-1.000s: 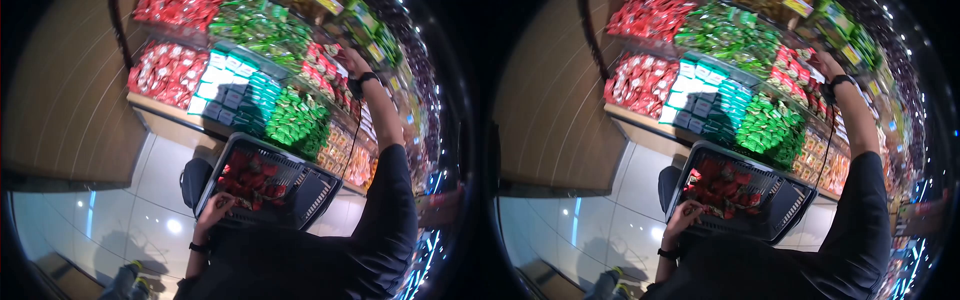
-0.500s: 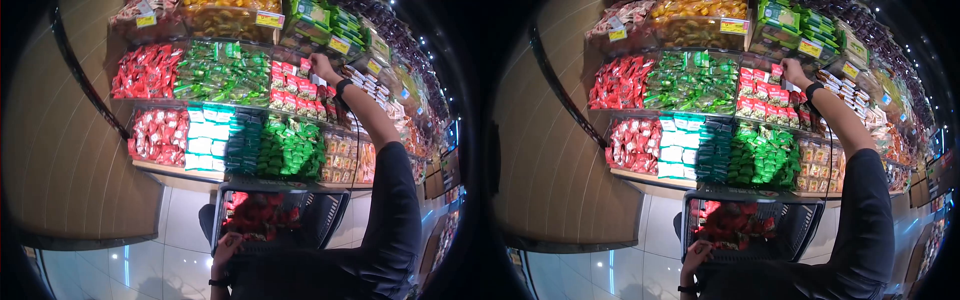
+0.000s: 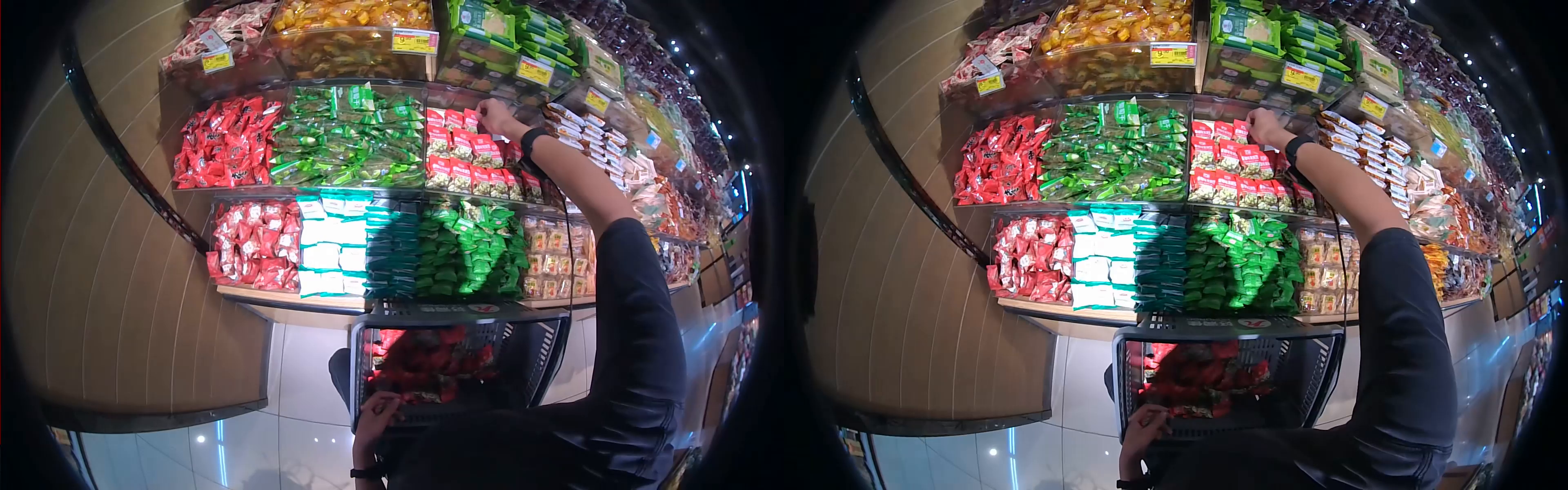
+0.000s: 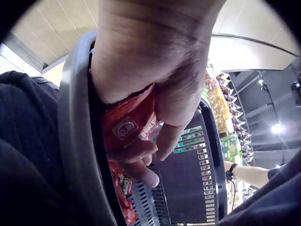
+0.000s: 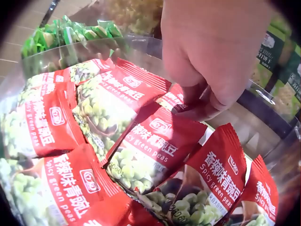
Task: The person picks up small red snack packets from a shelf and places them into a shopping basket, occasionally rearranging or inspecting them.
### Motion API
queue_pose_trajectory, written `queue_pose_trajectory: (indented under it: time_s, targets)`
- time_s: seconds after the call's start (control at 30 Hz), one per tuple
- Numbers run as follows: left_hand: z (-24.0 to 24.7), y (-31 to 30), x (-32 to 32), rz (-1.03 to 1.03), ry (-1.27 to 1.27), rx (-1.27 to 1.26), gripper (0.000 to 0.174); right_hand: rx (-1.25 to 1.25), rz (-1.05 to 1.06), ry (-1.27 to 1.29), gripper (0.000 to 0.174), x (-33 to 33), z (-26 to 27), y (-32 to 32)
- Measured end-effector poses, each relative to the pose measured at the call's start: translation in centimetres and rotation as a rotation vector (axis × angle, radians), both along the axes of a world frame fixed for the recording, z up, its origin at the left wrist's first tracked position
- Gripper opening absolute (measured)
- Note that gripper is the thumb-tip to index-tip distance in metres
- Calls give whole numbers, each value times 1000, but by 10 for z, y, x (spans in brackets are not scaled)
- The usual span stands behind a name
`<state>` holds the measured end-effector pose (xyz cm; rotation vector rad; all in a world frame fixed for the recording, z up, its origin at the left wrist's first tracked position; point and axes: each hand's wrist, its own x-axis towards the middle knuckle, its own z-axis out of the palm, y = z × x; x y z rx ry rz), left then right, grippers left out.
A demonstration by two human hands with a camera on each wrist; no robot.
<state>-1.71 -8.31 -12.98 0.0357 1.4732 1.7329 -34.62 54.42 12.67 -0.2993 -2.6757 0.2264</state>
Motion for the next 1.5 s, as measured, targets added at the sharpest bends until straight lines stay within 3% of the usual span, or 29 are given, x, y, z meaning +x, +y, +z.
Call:
queue_pose_trajectory:
  time_s: [0.07, 0.2, 0.27, 0.37, 0.5, 0.6, 0.7, 0.77, 0.83, 0.9, 0.97, 1.0, 1.03, 1.07, 1.13, 1.23, 1.33, 1.5]
  targets:
    - [0, 0, -1, 14, 10, -4, 19, -23, -77, -77, 12, -1, 2, -7]
    - [0, -1, 0, 23, 11, 30, 17, -62, -24, -111, 16, -2, 1, -9]
    - [2, -1, -1, 22, 18, 33, 16, 130, 49, -188, 25, -1, 4, -13]
    - [-1, 0, 0, 37, -6, 50, 15, 189, 40, -205, 28, -3, 3, -14]
    - [-1, -1, -1, 12, 28, 87, 16, 233, 23, -202, 20, 0, 10, -20]
    - [17, -1, -8, -49, 59, 115, 19, 320, -107, -121, 19, 20, 35, -46]
    - [57, 8, -21, -34, 62, 253, 33, 380, 16, 64, 19, 55, 65, -81]
    - [101, 21, -30, 69, 10, 409, 39, 269, 177, 201, 19, 95, 88, -126]
    - [135, 34, -38, 118, 41, 481, 45, -60, 333, 227, 15, 142, 95, -168]
    - [149, 40, -47, 126, 92, 463, 48, -356, 472, 71, 16, 204, 93, -216]
    - [200, 62, -49, 172, 268, 644, 52, -789, 498, -204, 19, 277, 87, -271]
    - [210, 71, -51, 175, 242, 686, 54, -892, 483, -231, 21, 310, 74, -296]
    - [216, 79, -51, 173, 220, 738, 56, -826, 446, -380, 24, 337, 74, -322]
    - [222, 87, -51, 171, 213, 727, 56, -918, 558, -336, 27, 359, 48, -329]
    - [231, 100, -46, 189, 410, 785, 57, -1186, 510, -345, 30, 386, 24, -358]
    - [235, 113, -33, 177, 413, 751, 59, -1521, 508, -296, 25, 402, 12, -380]
    - [238, 121, -16, 158, 435, 698, 61, -1634, 406, -213, 22, 409, 1, -387]
    - [236, 109, 1, 108, 504, 446, 60, -1664, 408, -10, 13, 422, -22, -385]
